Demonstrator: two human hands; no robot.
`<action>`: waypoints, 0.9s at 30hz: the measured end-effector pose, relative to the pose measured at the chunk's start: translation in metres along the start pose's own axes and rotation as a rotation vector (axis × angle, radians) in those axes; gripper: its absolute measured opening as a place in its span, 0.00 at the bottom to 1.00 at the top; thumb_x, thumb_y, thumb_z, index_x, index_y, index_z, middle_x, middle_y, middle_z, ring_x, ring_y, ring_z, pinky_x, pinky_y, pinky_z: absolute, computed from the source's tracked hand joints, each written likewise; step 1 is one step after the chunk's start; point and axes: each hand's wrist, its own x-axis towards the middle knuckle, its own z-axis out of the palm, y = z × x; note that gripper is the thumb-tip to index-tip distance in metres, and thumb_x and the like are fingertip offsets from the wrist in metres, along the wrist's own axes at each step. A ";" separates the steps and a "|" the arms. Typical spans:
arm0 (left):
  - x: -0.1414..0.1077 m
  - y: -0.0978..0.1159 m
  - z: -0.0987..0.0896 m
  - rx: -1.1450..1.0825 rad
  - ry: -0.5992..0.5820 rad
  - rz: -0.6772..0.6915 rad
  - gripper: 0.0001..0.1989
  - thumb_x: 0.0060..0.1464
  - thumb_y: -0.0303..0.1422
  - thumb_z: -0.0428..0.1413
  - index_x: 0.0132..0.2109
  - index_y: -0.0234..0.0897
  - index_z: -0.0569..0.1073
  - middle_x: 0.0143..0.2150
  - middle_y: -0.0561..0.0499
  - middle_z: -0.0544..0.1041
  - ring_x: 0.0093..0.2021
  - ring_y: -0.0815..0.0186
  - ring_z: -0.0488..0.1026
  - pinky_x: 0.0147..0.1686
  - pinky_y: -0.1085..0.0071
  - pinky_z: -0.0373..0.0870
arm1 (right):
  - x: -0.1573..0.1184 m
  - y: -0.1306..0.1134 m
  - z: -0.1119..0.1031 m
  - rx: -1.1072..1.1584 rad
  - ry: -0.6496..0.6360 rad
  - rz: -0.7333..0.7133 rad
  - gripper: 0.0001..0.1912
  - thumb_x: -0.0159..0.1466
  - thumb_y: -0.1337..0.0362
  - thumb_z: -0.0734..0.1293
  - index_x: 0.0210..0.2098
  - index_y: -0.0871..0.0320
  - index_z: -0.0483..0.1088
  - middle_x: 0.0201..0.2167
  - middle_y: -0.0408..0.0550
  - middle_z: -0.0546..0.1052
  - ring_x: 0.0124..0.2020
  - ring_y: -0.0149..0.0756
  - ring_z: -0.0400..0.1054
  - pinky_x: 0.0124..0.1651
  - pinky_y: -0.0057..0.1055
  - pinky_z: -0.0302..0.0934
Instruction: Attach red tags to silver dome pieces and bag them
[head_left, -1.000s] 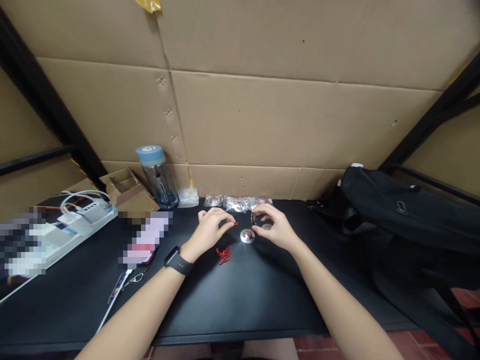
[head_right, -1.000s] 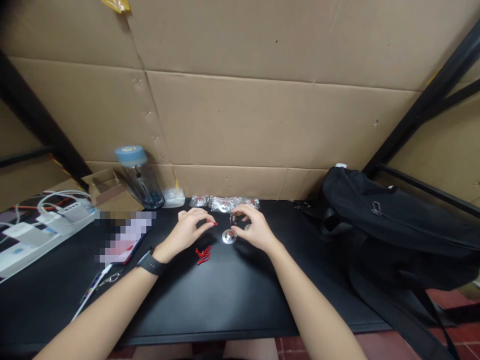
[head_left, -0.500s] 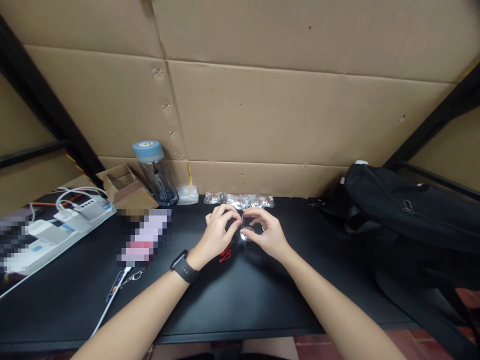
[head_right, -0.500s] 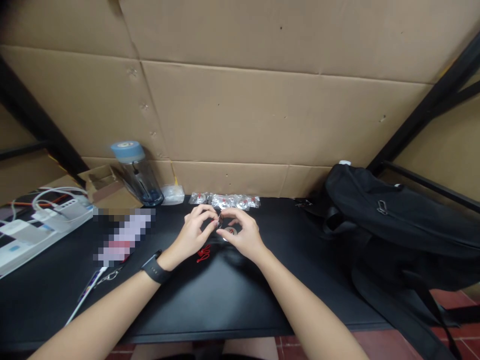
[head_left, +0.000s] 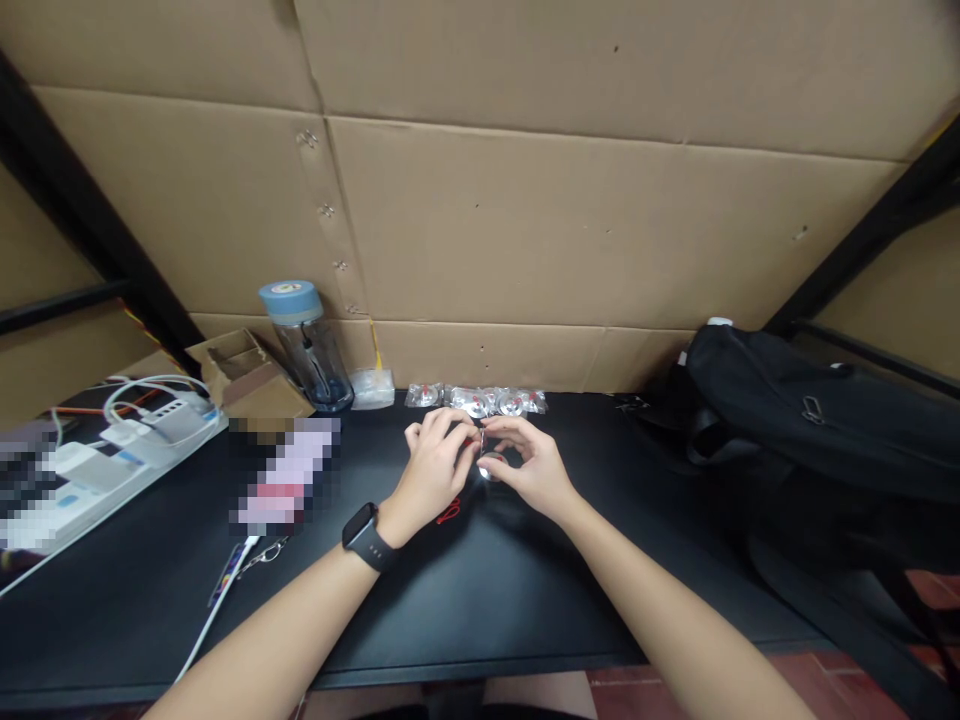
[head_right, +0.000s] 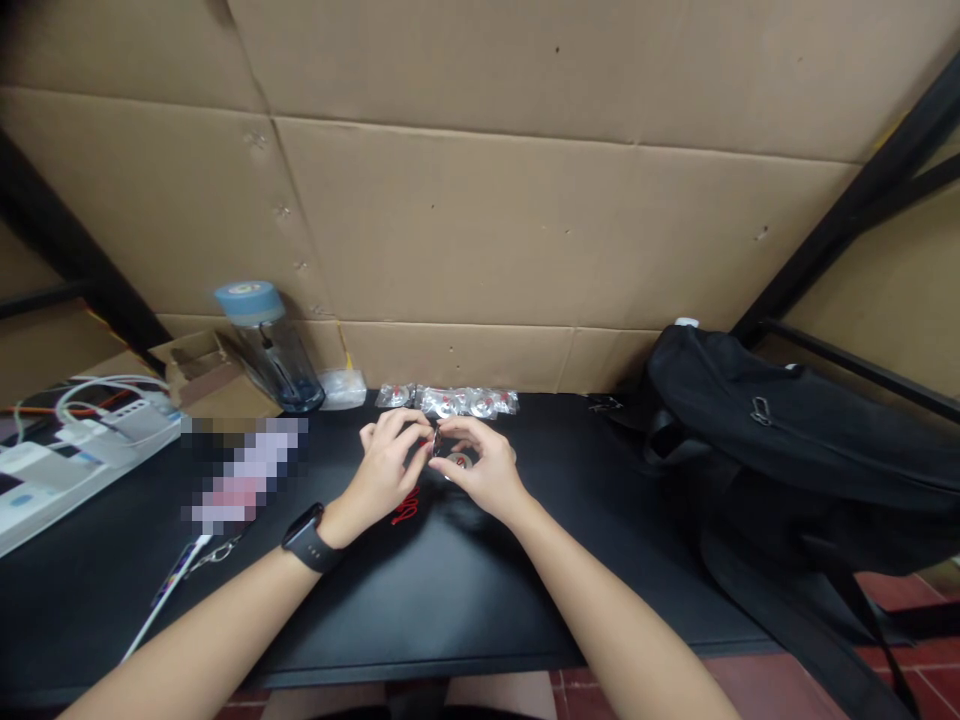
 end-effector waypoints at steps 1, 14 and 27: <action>0.000 -0.001 0.000 0.015 0.002 0.013 0.06 0.65 0.30 0.52 0.45 0.42 0.73 0.53 0.46 0.74 0.56 0.56 0.66 0.47 0.59 0.54 | 0.000 0.000 0.001 0.012 -0.002 0.012 0.22 0.57 0.60 0.77 0.50 0.53 0.72 0.52 0.51 0.77 0.50 0.44 0.75 0.48 0.37 0.73; 0.001 -0.002 -0.001 -0.075 0.037 -0.091 0.04 0.62 0.33 0.57 0.42 0.43 0.77 0.53 0.48 0.73 0.57 0.56 0.66 0.51 0.58 0.57 | 0.005 -0.003 -0.012 -0.175 -0.095 0.048 0.09 0.69 0.57 0.66 0.41 0.54 0.74 0.52 0.52 0.74 0.50 0.41 0.73 0.50 0.36 0.70; 0.004 -0.020 -0.001 -0.136 -0.195 -0.023 0.11 0.62 0.44 0.57 0.49 0.52 0.78 0.57 0.52 0.73 0.59 0.54 0.64 0.54 0.56 0.58 | 0.005 0.004 -0.020 -0.573 -0.216 -0.108 0.03 0.67 0.65 0.66 0.37 0.55 0.72 0.53 0.53 0.71 0.57 0.44 0.65 0.61 0.45 0.60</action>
